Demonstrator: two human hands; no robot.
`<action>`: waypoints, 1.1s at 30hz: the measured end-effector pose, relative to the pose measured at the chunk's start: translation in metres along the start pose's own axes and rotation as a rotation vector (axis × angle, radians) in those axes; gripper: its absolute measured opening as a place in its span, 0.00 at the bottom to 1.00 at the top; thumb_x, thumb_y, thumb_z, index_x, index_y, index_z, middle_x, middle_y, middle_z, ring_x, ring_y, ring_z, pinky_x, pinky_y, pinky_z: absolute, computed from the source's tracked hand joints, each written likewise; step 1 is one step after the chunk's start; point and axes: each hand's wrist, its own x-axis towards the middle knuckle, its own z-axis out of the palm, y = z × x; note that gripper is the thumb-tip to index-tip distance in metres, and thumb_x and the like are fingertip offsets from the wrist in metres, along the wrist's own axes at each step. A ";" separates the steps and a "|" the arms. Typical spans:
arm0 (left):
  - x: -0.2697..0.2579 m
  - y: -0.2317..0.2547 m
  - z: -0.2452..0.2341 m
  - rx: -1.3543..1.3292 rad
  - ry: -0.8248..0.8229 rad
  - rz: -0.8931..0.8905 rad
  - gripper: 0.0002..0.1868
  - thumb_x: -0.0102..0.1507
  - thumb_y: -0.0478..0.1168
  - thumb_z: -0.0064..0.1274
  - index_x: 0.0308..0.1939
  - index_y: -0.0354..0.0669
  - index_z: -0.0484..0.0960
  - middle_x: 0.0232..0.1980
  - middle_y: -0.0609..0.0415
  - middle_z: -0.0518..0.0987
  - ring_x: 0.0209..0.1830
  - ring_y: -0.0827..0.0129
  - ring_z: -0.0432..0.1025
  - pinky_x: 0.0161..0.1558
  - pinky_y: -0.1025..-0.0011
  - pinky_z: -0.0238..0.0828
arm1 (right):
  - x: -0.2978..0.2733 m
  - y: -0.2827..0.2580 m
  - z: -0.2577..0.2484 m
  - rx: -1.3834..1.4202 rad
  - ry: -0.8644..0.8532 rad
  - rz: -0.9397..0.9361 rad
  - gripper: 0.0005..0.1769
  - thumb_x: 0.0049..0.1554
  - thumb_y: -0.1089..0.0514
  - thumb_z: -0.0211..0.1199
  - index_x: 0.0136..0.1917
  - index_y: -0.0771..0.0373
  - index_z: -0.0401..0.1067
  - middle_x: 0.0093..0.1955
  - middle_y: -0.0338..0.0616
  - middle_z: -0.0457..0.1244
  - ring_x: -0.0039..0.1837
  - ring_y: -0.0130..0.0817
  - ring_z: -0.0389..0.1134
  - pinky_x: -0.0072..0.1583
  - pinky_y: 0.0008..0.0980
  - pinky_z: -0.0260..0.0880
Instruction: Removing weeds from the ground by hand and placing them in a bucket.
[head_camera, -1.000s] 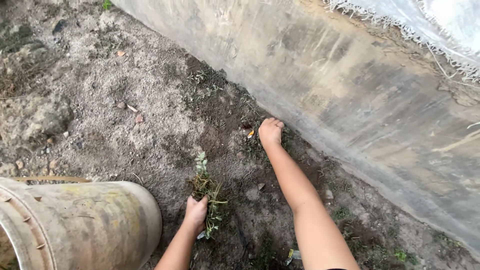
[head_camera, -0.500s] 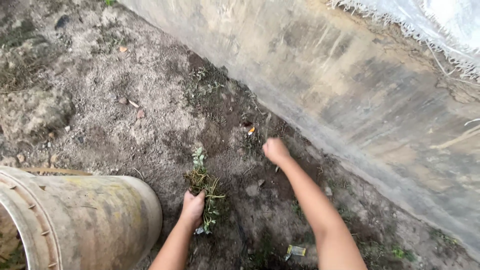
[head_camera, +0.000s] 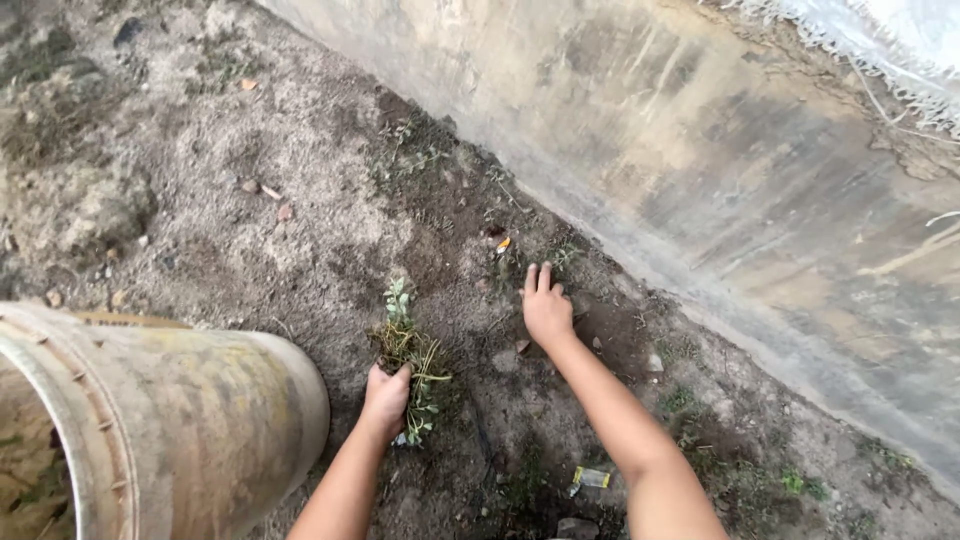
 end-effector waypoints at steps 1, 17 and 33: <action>-0.003 -0.001 -0.003 -0.003 0.007 -0.002 0.13 0.64 0.31 0.51 0.53 0.35 0.79 0.46 0.53 0.81 0.42 0.68 0.74 0.43 0.66 0.72 | -0.001 -0.004 0.007 0.002 -0.004 -0.007 0.28 0.59 0.53 0.58 0.68 0.73 0.65 0.64 0.71 0.58 0.43 0.54 0.69 0.39 0.44 0.75; -0.004 0.003 -0.004 0.113 0.053 0.083 0.11 0.64 0.33 0.50 0.50 0.36 0.80 0.43 0.55 0.82 0.41 0.69 0.73 0.44 0.66 0.71 | 0.022 0.028 0.058 0.210 -0.170 0.121 0.11 0.55 0.69 0.56 0.53 0.70 0.70 0.56 0.62 0.65 0.59 0.57 0.69 0.59 0.48 0.72; -0.014 0.067 0.056 0.026 0.215 0.166 0.19 0.61 0.33 0.53 0.56 0.35 0.76 0.47 0.50 0.82 0.45 0.64 0.75 0.50 0.65 0.73 | -0.037 -0.043 -0.049 1.519 -0.289 0.464 0.09 0.63 0.57 0.63 0.49 0.66 0.75 0.34 0.34 0.61 0.34 0.22 0.59 0.38 0.28 0.61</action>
